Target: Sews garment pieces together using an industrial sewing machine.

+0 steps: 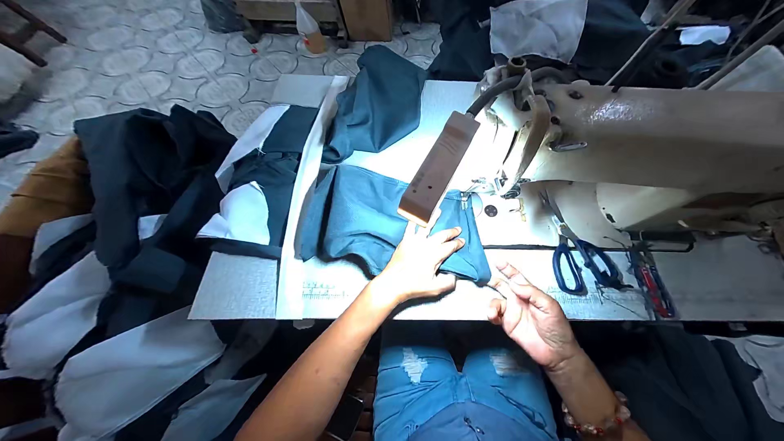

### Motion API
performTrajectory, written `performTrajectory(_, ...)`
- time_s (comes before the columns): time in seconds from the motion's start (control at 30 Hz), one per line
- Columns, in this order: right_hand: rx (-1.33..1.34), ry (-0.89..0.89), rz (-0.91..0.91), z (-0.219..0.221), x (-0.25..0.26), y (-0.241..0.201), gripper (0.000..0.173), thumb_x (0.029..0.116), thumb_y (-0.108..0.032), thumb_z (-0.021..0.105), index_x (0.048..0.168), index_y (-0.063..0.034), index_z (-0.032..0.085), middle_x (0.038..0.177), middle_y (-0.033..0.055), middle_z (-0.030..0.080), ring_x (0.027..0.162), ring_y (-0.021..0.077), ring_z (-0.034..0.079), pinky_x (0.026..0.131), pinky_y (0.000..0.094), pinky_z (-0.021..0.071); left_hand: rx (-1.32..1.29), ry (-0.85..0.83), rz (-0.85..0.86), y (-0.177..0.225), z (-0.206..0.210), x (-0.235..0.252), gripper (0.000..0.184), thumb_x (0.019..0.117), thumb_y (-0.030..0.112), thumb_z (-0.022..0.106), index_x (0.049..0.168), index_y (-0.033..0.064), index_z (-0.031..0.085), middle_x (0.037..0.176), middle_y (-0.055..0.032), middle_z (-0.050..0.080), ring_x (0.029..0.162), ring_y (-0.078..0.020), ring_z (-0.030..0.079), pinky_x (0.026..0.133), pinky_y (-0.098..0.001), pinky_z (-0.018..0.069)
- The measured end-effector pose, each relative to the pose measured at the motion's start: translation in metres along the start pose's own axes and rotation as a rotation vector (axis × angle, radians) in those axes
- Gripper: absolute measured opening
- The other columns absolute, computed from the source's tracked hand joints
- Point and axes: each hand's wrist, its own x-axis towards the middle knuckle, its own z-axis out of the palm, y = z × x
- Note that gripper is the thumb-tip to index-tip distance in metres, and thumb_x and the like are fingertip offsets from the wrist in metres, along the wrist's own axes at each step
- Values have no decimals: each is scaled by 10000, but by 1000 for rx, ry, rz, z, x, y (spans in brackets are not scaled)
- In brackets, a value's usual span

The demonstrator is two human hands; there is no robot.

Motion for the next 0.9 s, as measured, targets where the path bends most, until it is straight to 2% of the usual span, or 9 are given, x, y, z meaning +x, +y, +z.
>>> performTrajectory(0.07, -381, 86, -48, 2, 3, -14, 357, 1020, -31, 348, 1371, -12, 407, 931, 54, 686, 640, 88, 665, 584, 223, 570, -32, -6, -40, 5, 5, -7, 732, 917, 721, 476, 1385, 188, 657, 1536, -73, 531, 1517, -439, 293, 1151, -760, 137)
performTrajectory(0.1, -522, 130, -93, 5, 6, -18, 338, 1021, -17, 392, 1357, 9, 426, 860, 34, 691, 616, 72, 662, 568, 213, 565, -30, 16, -53, 7, 6, -6, 758, 918, 755, 435, 1368, 192, 670, 1522, -79, 546, 1495, -436, 340, 1144, -748, 181)
performTrajectory(0.27, -1008, 242, -193, 17, 34, -23, 354, 996, -114, 640, 1284, 64, 538, 753, 37, 647, 476, 21, 561, 459, 180, 499, -4, -23, -59, 10, 0, 3, 606, 961, 615, 453, 1319, 189, 694, 1478, -96, 572, 1421, -421, 434, 1111, -727, 233)
performTrajectory(0.4, -1376, 249, -111, 39, 41, -19, 510, 965, -177, 692, 1396, 43, 532, 802, 89, 633, 607, 109, 565, 612, 273, 508, -8, -145, -92, 10, -11, 4, 654, 871, 613, 593, 1362, 185, 658, 1530, -92, 519, 1488, -425, 334, 1122, -769, 145)
performTrajectory(0.53, -1429, 279, -148, 41, 44, -11, 556, 940, -124, 681, 1440, 30, 491, 879, 138, 669, 731, 187, 619, 723, 353, 528, -29, -161, -85, 11, -9, 13, 627, 847, 518, 662, 1354, 150, 668, 1534, -81, 520, 1541, -452, 202, 1096, -829, -1)
performTrajectory(0.63, -1447, 327, -215, 40, 44, -8, 551, 908, -51, 631, 1431, 48, 490, 925, 192, 697, 802, 260, 655, 782, 428, 525, 1, -67, 73, 3, 0, 22, 588, 849, 545, 616, 1215, 97, 717, 1388, -108, 634, 1490, -437, 341, 1125, -804, 46)
performTrajectory(0.73, -1502, 370, -296, 36, 42, -8, 508, 904, -42, 620, 1393, 62, 526, 883, 199, 689, 761, 275, 644, 748, 442, 521, 60, 99, 195, -5, 8, 21, 557, 871, 599, 566, 1029, 98, 751, 1185, -99, 717, 1384, -404, 500, 1137, -782, 127)
performTrajectory(0.8, -1516, 356, -322, 35, 40, -7, 470, 914, -46, 614, 1361, 80, 546, 885, 200, 687, 755, 271, 643, 743, 437, 523, 90, 128, 162, -5, 6, 13, 610, 908, 651, 509, 1028, 108, 758, 1186, -84, 723, 1361, -372, 530, 1148, -773, 115)
performTrajectory(0.9, -1517, 332, -339, 39, 40, -1, 418, 910, -31, 606, 1314, 76, 602, 952, 227, 712, 812, 308, 679, 787, 467, 536, 16, 81, 14, 3, 1, 4, 548, 1009, 527, 426, 1117, 103, 755, 1282, -81, 697, 1399, -363, 495, 1173, -747, 85)
